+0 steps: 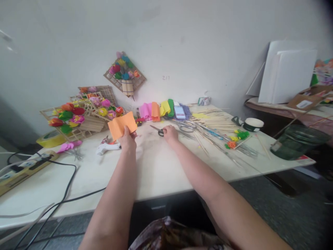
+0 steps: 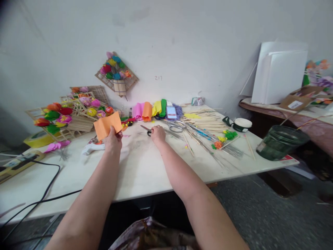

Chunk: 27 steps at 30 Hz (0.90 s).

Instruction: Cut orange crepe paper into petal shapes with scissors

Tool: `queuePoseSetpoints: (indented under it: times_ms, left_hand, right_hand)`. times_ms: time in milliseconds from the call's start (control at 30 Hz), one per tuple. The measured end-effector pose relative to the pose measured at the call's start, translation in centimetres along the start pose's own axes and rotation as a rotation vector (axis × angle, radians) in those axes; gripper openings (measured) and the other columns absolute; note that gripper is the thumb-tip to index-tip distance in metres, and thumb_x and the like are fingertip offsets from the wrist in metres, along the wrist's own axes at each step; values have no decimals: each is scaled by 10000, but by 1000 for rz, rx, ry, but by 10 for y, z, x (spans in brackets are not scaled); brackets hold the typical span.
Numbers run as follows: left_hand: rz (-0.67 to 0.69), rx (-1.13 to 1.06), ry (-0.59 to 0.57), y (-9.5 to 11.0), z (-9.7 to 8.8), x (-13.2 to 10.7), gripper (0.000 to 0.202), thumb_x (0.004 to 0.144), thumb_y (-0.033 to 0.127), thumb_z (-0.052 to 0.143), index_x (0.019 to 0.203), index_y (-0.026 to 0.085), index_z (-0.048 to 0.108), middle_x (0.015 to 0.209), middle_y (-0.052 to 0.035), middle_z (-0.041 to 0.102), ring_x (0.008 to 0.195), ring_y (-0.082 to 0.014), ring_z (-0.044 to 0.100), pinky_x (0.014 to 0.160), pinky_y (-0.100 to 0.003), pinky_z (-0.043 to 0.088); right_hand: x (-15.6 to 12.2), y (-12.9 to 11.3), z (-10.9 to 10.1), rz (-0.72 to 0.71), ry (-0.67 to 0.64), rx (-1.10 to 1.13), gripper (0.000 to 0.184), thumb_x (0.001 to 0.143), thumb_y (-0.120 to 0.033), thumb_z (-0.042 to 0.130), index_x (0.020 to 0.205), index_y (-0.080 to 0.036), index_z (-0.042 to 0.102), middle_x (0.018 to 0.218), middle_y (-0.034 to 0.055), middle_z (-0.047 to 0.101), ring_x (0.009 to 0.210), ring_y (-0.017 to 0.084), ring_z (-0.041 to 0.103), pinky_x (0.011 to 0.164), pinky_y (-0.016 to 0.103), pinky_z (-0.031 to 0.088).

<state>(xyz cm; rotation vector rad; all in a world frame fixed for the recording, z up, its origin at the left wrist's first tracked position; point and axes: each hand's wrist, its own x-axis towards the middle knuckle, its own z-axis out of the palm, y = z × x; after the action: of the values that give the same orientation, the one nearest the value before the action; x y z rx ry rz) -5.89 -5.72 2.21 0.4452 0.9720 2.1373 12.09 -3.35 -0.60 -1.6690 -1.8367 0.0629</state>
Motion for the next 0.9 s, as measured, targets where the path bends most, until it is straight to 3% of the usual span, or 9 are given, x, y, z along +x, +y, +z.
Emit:
queuePoseSetpoints:
  times_ms: [233,467,667,800,900]
  left_hand:
    - [34,71,-60,-2,-3,1,355,669,388,697,829,146,492,534,70,496,363,-43,423,375,-181,349]
    - [17,277,-310,-19,-3,-9,423,556,440,739,750,122,538,473,48,497,326,-82,432,340,-220,360]
    - [6,365,-368,-23,-3,-10,469,556,434,737,834,93,575,559,15,549,351,-96,472,347,-242,416]
    - [6,372,-368,-24,-3,-11,474,561,405,739,876,87,584,632,-4,573,386,-94,495,357,-239,443]
    - [14,370,-380,-26,-4,-11,469,581,385,735,912,86,588,687,-21,593,414,-91,506,363,-231,450]
  right_hand:
    - [6,-1,5,-63,-122,-236,295,888,-248,433,1008,-142,682,1032,128,643,1026,254,515,827,345,366]
    - [6,-17,-8,-92,-221,-355,286,859,-153,455,1046,-148,671,1038,154,651,1042,274,543,853,366,371]
    - [4,-26,-32,-145,-385,-348,326,788,-178,557,1100,-134,642,1081,166,653,1028,279,594,801,328,429]
    - [6,-19,-37,-114,-383,-290,317,759,-203,581,1061,-147,659,1092,152,657,1022,283,604,783,323,453]
    - [9,-8,-35,-5,-380,-130,312,742,-213,600,1041,-158,668,1023,138,684,932,272,642,706,302,477]
